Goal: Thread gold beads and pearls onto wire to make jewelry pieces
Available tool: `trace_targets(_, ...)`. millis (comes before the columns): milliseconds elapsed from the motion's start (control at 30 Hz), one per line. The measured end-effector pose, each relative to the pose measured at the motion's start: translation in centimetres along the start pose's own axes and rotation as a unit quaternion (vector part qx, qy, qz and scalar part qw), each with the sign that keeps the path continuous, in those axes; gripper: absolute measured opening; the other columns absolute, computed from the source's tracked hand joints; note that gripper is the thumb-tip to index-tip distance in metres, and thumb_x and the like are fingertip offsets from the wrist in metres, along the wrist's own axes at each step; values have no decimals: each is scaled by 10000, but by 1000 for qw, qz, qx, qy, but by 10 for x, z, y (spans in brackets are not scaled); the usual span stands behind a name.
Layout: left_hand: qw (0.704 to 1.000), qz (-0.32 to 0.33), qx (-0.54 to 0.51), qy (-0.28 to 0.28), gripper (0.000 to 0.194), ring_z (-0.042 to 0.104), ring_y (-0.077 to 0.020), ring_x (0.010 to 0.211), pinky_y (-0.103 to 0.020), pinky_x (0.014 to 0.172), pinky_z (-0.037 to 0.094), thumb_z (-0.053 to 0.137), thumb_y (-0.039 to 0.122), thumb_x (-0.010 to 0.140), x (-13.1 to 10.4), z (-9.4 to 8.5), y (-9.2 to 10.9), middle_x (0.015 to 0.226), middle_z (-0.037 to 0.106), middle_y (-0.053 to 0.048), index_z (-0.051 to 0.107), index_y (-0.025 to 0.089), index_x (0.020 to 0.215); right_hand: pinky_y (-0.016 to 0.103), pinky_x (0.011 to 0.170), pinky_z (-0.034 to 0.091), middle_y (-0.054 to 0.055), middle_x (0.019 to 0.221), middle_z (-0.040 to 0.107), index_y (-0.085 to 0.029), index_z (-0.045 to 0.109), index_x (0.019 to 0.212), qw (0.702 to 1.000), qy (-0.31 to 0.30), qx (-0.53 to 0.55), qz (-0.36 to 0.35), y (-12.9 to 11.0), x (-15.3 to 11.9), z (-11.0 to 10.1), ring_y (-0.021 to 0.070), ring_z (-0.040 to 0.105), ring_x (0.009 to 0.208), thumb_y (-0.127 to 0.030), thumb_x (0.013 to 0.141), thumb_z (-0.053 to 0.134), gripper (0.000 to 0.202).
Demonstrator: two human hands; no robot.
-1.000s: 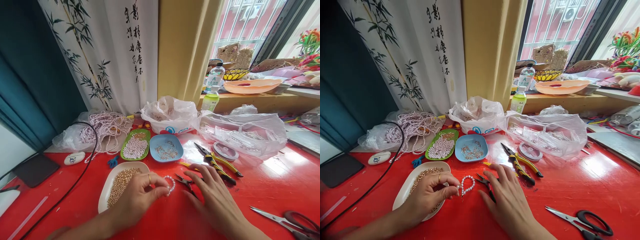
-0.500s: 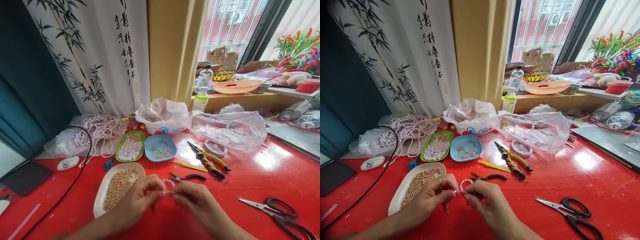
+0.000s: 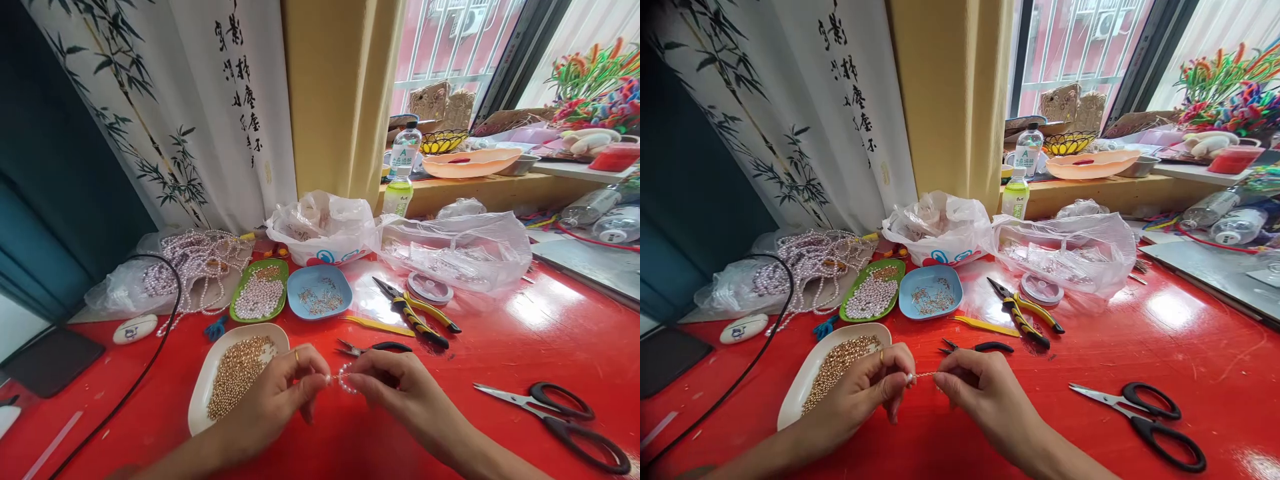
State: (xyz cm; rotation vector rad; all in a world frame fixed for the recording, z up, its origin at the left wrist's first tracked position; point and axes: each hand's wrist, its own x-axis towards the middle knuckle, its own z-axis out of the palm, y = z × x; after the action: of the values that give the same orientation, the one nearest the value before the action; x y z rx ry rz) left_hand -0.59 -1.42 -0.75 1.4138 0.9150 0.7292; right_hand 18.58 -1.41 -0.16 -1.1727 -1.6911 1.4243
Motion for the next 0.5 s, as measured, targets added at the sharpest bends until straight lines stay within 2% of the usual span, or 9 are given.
trace_targets(100,999,-29,-45,-10,261,483,-87,522,-214,533,437,465,408,826,1,2,-1,608,482,32,519,158,771,168,369,168,-81,451,386,-155,495,663,980,-71,170,74,3,1,2,35,266,386,-402,744,566,270)
trace_targets(167,997,-32,-63,-11,294,514,-97,585,-222,552,453,424,407,845,1,3,-1,740,536,-13,544,148,778,166,350,124,-96,420,368,-164,462,670,952,-98,268,109,5,1,3,23,211,349,-390,743,574,263)
trace_targets(267,999,-29,-37,-11,292,550,-141,781,-263,677,470,402,373,861,-2,5,3,939,572,-68,588,151,899,158,336,104,-102,435,373,-166,461,689,911,-106,377,126,8,2,4,7,167,320,-325,785,551,207)
trace_targets(400,997,-38,-44,-53,318,542,-196,974,-351,821,432,438,359,851,-4,9,4,1032,602,-92,533,175,1092,125,352,161,-89,478,427,-157,471,703,864,-87,480,124,11,3,6,-8,269,321,-251,810,545,160)
trace_targets(500,992,-30,-93,-85,394,538,-215,1016,-388,873,391,539,355,796,-4,10,1,1064,606,-101,482,182,1145,116,404,256,-45,543,536,-151,503,761,853,-71,505,106,13,2,8,7,405,377,-244,827,529,117)
